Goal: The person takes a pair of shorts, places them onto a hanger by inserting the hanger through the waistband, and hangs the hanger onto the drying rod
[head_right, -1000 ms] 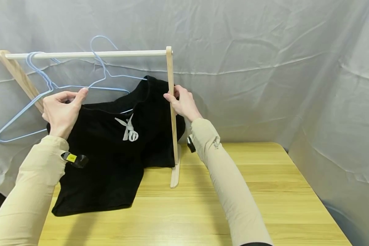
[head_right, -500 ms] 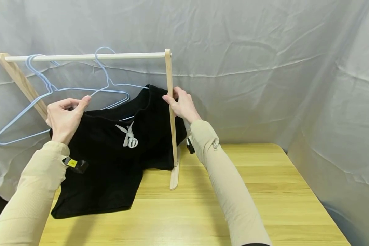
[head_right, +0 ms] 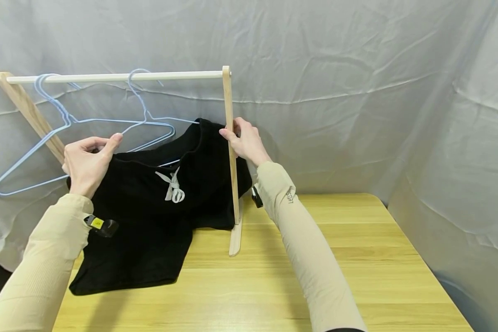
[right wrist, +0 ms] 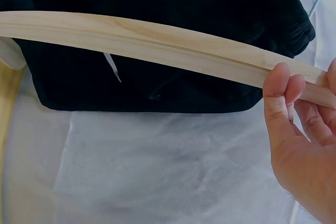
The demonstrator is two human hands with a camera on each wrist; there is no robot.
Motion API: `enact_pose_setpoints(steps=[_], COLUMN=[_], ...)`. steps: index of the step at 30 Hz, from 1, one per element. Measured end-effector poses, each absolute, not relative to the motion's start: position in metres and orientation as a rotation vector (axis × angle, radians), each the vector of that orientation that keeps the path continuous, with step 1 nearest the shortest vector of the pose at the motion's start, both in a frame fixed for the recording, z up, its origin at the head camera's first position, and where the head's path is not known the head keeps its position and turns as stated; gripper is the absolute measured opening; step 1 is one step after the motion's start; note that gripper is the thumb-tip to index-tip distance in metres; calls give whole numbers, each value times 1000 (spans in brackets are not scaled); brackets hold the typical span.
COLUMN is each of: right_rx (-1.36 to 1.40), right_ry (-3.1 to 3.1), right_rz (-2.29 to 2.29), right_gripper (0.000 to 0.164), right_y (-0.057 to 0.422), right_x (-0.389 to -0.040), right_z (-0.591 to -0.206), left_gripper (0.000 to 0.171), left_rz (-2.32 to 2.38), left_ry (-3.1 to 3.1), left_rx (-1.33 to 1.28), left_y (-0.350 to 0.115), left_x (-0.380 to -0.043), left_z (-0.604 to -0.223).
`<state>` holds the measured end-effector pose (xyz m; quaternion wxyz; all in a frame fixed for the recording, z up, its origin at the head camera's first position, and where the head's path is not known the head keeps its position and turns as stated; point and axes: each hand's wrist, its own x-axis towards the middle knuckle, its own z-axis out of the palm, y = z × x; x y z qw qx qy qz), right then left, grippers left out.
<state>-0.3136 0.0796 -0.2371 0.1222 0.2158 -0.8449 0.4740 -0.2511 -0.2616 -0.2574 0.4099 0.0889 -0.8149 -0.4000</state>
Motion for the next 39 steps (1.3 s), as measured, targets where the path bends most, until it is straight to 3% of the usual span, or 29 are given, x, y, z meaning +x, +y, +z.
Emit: enact_pose_setpoints(steps=[11, 28, 39], right_rx=[634, 630, 570], right_ry=[-2461, -2460, -2462], right_rz=[1383, 1290, 1395], right_gripper=[24, 26, 58], right_y=[79, 84, 97], right_x=[-314, -314, -296], right_z=[-238, -239, -253], left_gripper=[32, 52, 39], left_rz=[-992, -782, -679], left_ry=[-2062, -2091, -1908], left_rx=[206, 175, -71], left_y=[-265, -250, -222], left_x=[-251, -247, -235], left_z=[-261, -266, -279])
